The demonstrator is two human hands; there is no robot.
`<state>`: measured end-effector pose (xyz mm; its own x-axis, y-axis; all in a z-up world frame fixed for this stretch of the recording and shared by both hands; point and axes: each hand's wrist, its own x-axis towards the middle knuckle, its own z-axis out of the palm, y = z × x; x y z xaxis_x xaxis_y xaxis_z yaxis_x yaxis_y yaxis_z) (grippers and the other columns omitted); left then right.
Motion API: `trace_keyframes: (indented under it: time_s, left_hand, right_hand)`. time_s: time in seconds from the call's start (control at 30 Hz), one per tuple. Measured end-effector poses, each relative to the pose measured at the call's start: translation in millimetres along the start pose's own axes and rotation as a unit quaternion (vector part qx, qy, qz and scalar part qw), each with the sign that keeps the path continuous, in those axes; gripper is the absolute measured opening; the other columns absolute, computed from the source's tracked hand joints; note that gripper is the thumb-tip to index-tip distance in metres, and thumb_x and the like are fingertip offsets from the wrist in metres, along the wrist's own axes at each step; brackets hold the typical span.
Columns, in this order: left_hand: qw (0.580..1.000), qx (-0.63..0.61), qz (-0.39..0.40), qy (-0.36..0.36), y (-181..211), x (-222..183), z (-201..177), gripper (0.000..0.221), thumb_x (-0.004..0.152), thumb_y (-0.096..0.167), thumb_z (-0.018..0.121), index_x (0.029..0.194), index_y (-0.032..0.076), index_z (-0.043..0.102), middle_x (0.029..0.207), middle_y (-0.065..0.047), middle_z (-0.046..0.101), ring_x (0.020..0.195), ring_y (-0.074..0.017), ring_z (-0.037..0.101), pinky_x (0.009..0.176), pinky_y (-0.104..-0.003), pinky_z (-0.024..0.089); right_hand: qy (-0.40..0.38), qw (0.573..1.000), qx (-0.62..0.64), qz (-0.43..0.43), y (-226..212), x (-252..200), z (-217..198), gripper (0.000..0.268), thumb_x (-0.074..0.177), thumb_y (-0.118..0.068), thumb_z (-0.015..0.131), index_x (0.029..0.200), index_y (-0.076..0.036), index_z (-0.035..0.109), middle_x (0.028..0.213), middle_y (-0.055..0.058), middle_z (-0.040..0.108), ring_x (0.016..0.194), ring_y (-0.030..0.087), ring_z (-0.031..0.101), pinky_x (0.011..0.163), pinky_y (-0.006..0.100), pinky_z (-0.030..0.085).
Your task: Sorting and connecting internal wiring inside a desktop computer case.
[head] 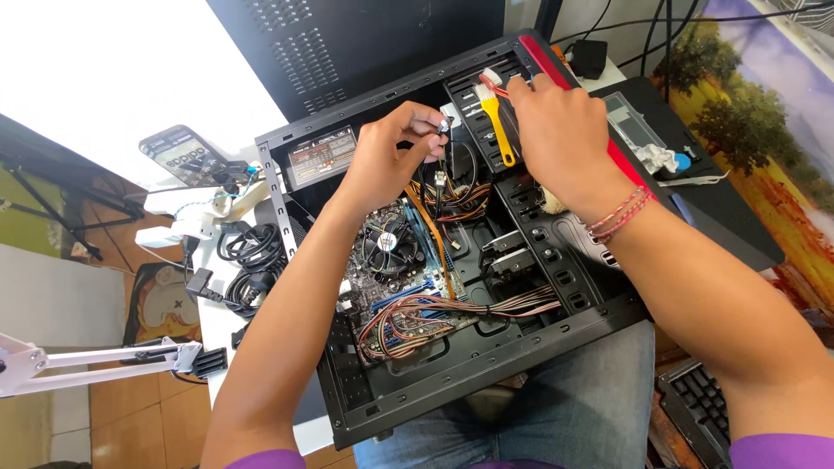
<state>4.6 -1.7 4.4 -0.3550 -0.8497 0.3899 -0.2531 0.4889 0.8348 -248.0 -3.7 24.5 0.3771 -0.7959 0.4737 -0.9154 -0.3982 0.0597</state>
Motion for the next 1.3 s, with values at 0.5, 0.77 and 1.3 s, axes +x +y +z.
trace_keyframes:
  time_s: [0.5, 0.77, 1.3]
  left_hand:
    - [1.000, -0.001, -0.015, -0.015, 2, -1, -3, 0.020, 0.099, 0.000, 0.065, 0.119, -0.003, 0.061, 0.102, -0.013, 0.077, 0.097, -0.0165, 0.078, 0.081, -0.030, 0.065]
    - [1.000, 0.003, 0.000, -0.020, 4, -1, -3, 0.020, 0.099, -0.001, 0.066, 0.119, -0.004, 0.063, 0.102, -0.013, 0.078, 0.095, -0.0174, 0.078, 0.082, -0.030, 0.064]
    - [1.000, -0.002, -0.015, -0.020, -1, -1, -9, 0.022, 0.098, -0.001, 0.067, 0.119, -0.004, 0.064, 0.102, -0.013, 0.078, 0.094, -0.0168, 0.079, 0.081, -0.030, 0.065]
  right_hand:
    - [-0.037, 0.999, 0.021, 0.004, -9, -1, 10, 0.029, 0.088, -0.011, 0.073, 0.114, 0.002, 0.067, 0.100, 0.023, 0.068, 0.075, 0.042, 0.071, 0.059, 0.049, 0.056]
    - [-0.019, 0.999, 0.025, -0.028, -18, 1, -2, 0.022, 0.091, -0.023, 0.075, 0.095, -0.002, 0.072, 0.098, 0.017, 0.064, 0.078, 0.035, 0.068, 0.058, 0.046, 0.053]
    - [0.061, 0.996, 0.051, -0.044, -21, 9, 26, 0.019, 0.088, -0.015, 0.071, 0.087, 0.004, 0.068, 0.095, 0.017, 0.064, 0.089, 0.035, 0.067, 0.072, 0.045, 0.055]
